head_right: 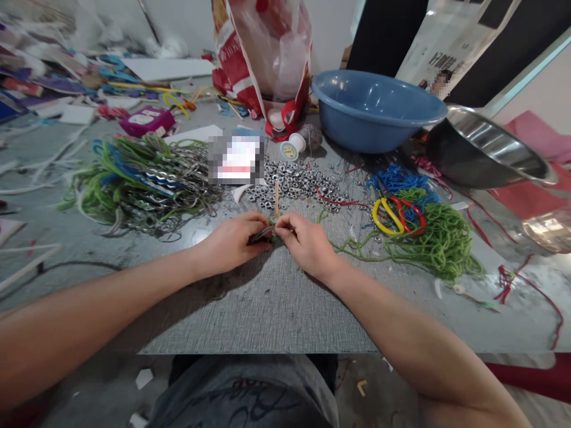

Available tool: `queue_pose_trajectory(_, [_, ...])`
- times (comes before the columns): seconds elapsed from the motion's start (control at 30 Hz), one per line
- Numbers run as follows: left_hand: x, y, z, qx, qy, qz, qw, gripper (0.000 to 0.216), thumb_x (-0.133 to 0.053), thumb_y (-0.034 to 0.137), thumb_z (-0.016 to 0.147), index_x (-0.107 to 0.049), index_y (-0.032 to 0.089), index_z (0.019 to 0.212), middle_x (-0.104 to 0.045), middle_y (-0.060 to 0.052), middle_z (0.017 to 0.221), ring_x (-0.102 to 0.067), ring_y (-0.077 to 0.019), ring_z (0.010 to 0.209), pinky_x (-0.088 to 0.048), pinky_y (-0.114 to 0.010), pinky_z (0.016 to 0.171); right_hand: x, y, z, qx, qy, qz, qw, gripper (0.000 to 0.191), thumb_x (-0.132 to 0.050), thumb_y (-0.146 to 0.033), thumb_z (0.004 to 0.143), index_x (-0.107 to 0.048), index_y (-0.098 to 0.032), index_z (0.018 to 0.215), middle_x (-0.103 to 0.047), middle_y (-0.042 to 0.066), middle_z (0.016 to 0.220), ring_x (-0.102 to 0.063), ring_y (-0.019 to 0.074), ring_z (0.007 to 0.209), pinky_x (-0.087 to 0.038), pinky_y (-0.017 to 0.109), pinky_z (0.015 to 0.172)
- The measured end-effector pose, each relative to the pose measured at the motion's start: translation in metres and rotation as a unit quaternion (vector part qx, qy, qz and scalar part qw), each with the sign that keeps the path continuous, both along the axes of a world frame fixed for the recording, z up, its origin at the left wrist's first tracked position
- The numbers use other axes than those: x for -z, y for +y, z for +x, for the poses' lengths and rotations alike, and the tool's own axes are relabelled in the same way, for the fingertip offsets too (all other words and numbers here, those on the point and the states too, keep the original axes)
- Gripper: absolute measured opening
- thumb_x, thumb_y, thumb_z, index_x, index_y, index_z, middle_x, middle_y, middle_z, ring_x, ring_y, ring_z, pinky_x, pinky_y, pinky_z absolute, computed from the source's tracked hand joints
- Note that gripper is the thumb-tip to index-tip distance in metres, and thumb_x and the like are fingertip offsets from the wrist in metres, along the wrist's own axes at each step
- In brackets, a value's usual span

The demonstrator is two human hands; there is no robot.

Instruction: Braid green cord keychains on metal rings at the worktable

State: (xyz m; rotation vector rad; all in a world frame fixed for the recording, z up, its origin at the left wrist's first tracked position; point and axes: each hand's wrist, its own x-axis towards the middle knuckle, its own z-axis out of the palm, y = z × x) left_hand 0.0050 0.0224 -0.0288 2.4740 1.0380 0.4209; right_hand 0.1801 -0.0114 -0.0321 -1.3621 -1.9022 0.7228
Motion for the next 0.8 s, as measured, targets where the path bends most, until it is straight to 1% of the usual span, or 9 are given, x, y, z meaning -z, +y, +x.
queue_pose_trajectory(0.13, [-0.001,0.001,-0.001,0.003,0.015,0.001,1.0,0.009,-0.056,0.02,0.079,-0.061,0.014,0.079,-0.059,-0.005,0.09,-0.058,-0.016,0.077,-0.046,-0.028,0.07,0.006,0.002,-0.002,0.019,-0.099,0.014,0.995,0.011,-0.052,-0.025,0.085,-0.06,-0.022,0.09,-0.069,0.002,0.083,-0.063,0.0163,0.073,-0.044,0.028,0.067])
queue_pose_trajectory(0.27, [0.001,0.002,-0.002,0.012,-0.008,-0.004,1.0,0.007,-0.057,0.018,0.078,-0.063,0.014,0.08,-0.06,-0.005,0.092,-0.059,-0.016,0.082,-0.047,-0.029,0.075,0.004,0.002,-0.002,-0.001,-0.195,0.049,0.98,0.017,-0.047,-0.021,0.088,-0.064,-0.022,0.093,-0.07,0.003,0.091,-0.064,0.0184,0.084,-0.045,0.03,0.072])
queue_pose_trajectory(0.33, [0.002,0.002,-0.003,0.016,-0.022,-0.006,1.0,0.006,-0.058,0.017,0.078,-0.063,0.015,0.081,-0.061,-0.005,0.094,-0.059,-0.0163,0.084,-0.048,-0.03,0.078,0.002,0.001,-0.002,-0.013,-0.232,0.063,0.971,0.02,-0.046,-0.021,0.088,-0.065,-0.021,0.093,-0.069,0.005,0.093,-0.063,0.0186,0.087,-0.045,0.029,0.072])
queue_pose_trajectory(0.43, [0.003,0.002,-0.002,0.013,-0.026,-0.006,1.0,0.007,-0.058,0.017,0.079,-0.063,0.014,0.081,-0.061,-0.006,0.096,-0.059,-0.0175,0.087,-0.048,-0.032,0.081,-0.001,0.001,-0.002,-0.027,-0.281,0.069,0.957,0.024,-0.043,-0.021,0.089,-0.066,-0.02,0.096,-0.066,0.007,0.097,-0.061,0.0192,0.087,-0.045,0.029,0.068])
queue_pose_trajectory(0.5, [0.004,0.002,-0.002,0.008,-0.028,-0.001,1.0,0.007,-0.057,0.017,0.079,-0.063,0.014,0.082,-0.06,-0.006,0.097,-0.059,-0.0179,0.087,-0.048,-0.033,0.081,-0.003,0.0,0.0,-0.045,-0.29,0.078,0.953,0.025,-0.043,-0.021,0.088,-0.066,-0.018,0.098,-0.065,0.008,0.099,-0.061,0.0197,0.087,-0.046,0.031,0.069])
queue_pose_trajectory(0.57, [0.004,0.002,-0.002,0.004,-0.036,0.004,0.999,0.007,-0.056,0.017,0.08,-0.062,0.015,0.083,-0.06,-0.005,0.096,-0.059,-0.0171,0.086,-0.048,-0.032,0.08,-0.005,0.001,0.002,-0.07,-0.28,0.091,0.953,0.022,-0.047,-0.021,0.085,-0.065,-0.017,0.096,-0.064,0.009,0.1,-0.06,0.0203,0.088,-0.046,0.033,0.073])
queue_pose_trajectory(0.67, [0.004,0.002,-0.002,-0.001,-0.046,0.004,0.999,0.006,-0.055,0.015,0.079,-0.06,0.016,0.083,-0.059,-0.004,0.095,-0.059,-0.0154,0.084,-0.048,-0.03,0.077,-0.005,0.004,0.006,-0.1,-0.259,0.109,0.954,0.014,-0.054,-0.021,0.08,-0.065,-0.016,0.086,-0.064,0.009,0.099,-0.058,0.0219,0.091,-0.044,0.037,0.081])
queue_pose_trajectory(0.73, [0.004,0.001,-0.001,-0.005,-0.046,0.004,0.999,0.006,-0.055,0.015,0.08,-0.059,0.015,0.084,-0.059,-0.004,0.095,-0.059,-0.0153,0.083,-0.048,-0.03,0.075,-0.004,0.007,0.006,-0.104,-0.252,0.118,0.955,0.011,-0.054,-0.022,0.08,-0.064,-0.016,0.079,-0.064,0.009,0.097,-0.057,0.0225,0.092,-0.043,0.038,0.083])
queue_pose_trajectory(0.8, [0.005,0.001,-0.001,-0.007,-0.044,0.004,0.999,0.007,-0.053,0.016,0.081,-0.059,0.015,0.085,-0.058,-0.005,0.096,-0.059,-0.016,0.084,-0.048,-0.03,0.076,-0.002,0.008,0.005,-0.098,-0.249,0.123,0.956,0.014,-0.051,-0.021,0.082,-0.063,-0.016,0.077,-0.064,0.009,0.097,-0.056,0.0223,0.093,-0.042,0.039,0.084])
